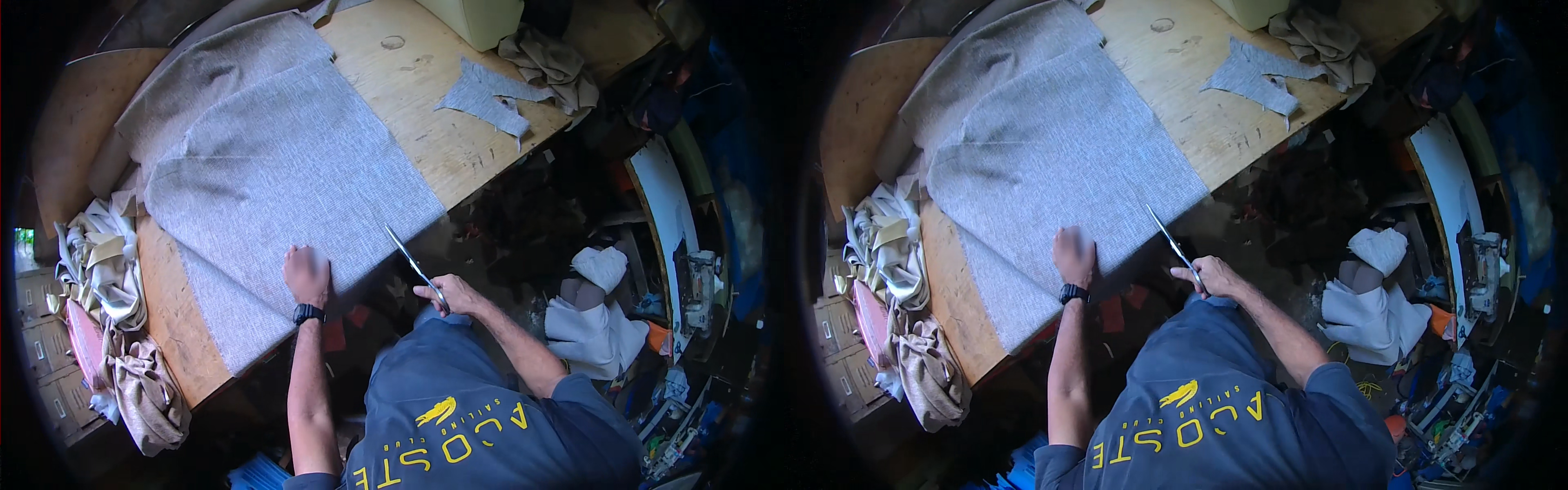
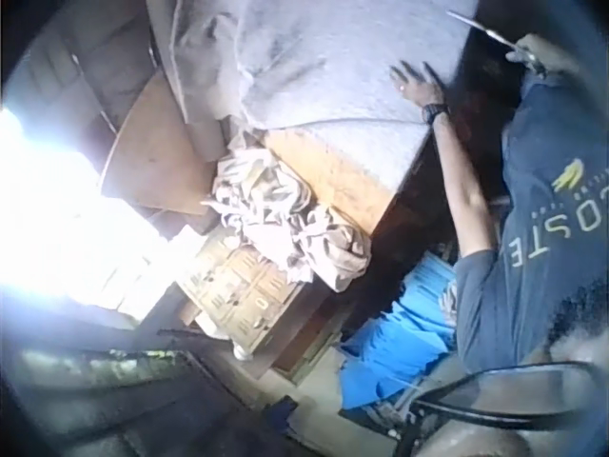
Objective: The person cuts a large piece of light gray woven fabric into smaller rectangular sections using a pair of shears. They repeatedly smooth the fabric on a wooden workbench, make straight cuts, and fold the material to align edges for subsequent cuts.
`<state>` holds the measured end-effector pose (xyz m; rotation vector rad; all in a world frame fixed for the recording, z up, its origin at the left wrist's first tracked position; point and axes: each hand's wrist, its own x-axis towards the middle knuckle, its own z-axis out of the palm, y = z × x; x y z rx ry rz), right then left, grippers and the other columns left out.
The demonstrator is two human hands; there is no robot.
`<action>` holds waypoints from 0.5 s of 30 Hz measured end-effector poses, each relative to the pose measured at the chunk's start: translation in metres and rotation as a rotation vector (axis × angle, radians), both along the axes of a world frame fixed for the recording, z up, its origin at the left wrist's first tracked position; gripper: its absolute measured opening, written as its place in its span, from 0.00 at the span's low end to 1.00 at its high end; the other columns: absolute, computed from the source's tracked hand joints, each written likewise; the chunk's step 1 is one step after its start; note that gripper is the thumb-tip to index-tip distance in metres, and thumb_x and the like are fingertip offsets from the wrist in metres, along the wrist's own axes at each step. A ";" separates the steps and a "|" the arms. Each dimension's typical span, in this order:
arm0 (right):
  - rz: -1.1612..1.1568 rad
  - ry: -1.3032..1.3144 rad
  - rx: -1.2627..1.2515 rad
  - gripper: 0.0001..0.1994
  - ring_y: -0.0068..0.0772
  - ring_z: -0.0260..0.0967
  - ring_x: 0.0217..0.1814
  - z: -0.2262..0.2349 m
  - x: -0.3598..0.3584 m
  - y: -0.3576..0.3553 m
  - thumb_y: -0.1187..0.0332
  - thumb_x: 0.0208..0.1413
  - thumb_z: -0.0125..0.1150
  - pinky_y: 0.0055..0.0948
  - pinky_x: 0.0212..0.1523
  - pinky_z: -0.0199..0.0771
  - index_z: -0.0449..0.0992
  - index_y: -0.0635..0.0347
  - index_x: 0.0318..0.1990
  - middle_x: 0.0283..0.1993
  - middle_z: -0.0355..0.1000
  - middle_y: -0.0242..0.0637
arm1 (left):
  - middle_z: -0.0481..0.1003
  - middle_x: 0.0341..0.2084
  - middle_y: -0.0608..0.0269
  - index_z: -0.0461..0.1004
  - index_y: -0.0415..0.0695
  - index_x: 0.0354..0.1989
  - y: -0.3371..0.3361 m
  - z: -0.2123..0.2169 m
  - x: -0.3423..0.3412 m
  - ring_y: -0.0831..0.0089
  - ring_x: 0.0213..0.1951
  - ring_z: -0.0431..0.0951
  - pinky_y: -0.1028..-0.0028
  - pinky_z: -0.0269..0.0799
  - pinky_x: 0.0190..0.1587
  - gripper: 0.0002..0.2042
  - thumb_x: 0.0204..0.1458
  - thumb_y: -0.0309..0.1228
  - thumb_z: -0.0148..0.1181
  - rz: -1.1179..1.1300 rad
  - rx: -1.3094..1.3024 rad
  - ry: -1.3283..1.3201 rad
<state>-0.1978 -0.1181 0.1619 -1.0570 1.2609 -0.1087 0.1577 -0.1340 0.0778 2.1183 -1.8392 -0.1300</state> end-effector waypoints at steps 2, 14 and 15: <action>0.088 0.031 0.041 0.31 0.19 0.68 0.17 0.010 -0.007 -0.004 0.36 0.55 0.62 0.24 0.22 0.69 0.69 0.58 0.19 0.16 0.67 0.28 | 0.56 0.70 0.48 0.65 0.46 0.66 0.010 -0.003 0.005 0.49 0.72 0.52 0.49 0.43 0.72 0.29 0.58 0.46 0.57 -0.002 0.001 -0.057; 0.098 0.106 -0.148 0.28 0.22 0.69 0.20 -0.028 0.048 -0.065 0.39 0.57 0.61 0.30 0.25 0.69 0.73 0.60 0.26 0.19 0.68 0.30 | 0.56 0.71 0.47 0.66 0.43 0.65 0.006 0.006 0.000 0.50 0.72 0.51 0.49 0.40 0.73 0.29 0.56 0.44 0.57 0.025 0.023 -0.007; 0.114 0.139 -0.193 0.29 0.23 0.69 0.21 -0.032 0.052 -0.068 0.39 0.57 0.62 0.31 0.25 0.69 0.73 0.61 0.27 0.19 0.68 0.31 | 0.56 0.70 0.47 0.67 0.43 0.65 0.007 0.005 0.001 0.50 0.72 0.52 0.49 0.40 0.73 0.29 0.56 0.45 0.57 0.025 0.019 -0.011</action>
